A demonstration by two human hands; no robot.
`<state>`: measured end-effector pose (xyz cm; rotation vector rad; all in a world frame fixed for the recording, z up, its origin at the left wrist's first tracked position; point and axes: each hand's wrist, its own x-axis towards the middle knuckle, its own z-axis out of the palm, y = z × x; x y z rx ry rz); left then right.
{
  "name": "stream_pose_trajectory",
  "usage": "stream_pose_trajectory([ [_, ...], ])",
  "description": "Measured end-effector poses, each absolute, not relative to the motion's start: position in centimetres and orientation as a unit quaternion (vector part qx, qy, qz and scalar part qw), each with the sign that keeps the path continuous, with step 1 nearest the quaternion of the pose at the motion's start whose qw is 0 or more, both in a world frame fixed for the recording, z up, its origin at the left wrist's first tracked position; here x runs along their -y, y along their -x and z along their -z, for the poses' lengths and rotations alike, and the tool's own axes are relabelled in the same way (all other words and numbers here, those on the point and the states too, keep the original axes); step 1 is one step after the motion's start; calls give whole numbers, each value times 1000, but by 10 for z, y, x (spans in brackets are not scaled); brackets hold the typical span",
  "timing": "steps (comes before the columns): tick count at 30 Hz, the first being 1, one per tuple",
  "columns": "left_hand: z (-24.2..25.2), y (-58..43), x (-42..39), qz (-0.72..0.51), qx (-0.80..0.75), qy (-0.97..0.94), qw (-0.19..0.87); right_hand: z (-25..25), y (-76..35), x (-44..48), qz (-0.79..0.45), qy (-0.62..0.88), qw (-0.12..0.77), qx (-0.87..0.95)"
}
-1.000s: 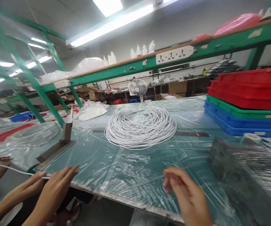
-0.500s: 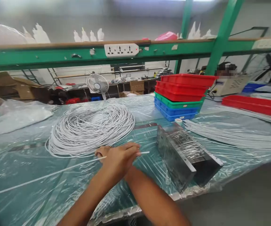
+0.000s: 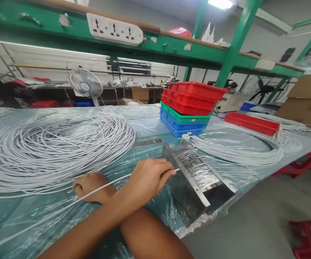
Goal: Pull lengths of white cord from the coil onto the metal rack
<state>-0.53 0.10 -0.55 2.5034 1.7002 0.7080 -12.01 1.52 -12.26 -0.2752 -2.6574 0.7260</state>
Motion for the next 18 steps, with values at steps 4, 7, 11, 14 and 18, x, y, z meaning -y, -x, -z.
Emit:
stream_pose_trajectory([
  [4, 4, -2, 0, -211, -560, -801, 30, 126, 121, -17, -251, 99, 195, 943],
  [7, 5, -4, 0, -206, -578, -789, 20, 128, 122, -17, -245, 93, 204, 943],
  [11, 5, -8, 1, -207, -601, -772, 0, 129, 122, -17, -238, 94, 206, 945],
  [14, 5, -12, 2, -199, -614, -764, -4, 128, 122, -16, -236, 98, 205, 945],
  [18, 7, -15, 1, -204, -614, -762, -18, 126, 122, -16, -238, 103, 204, 944],
])
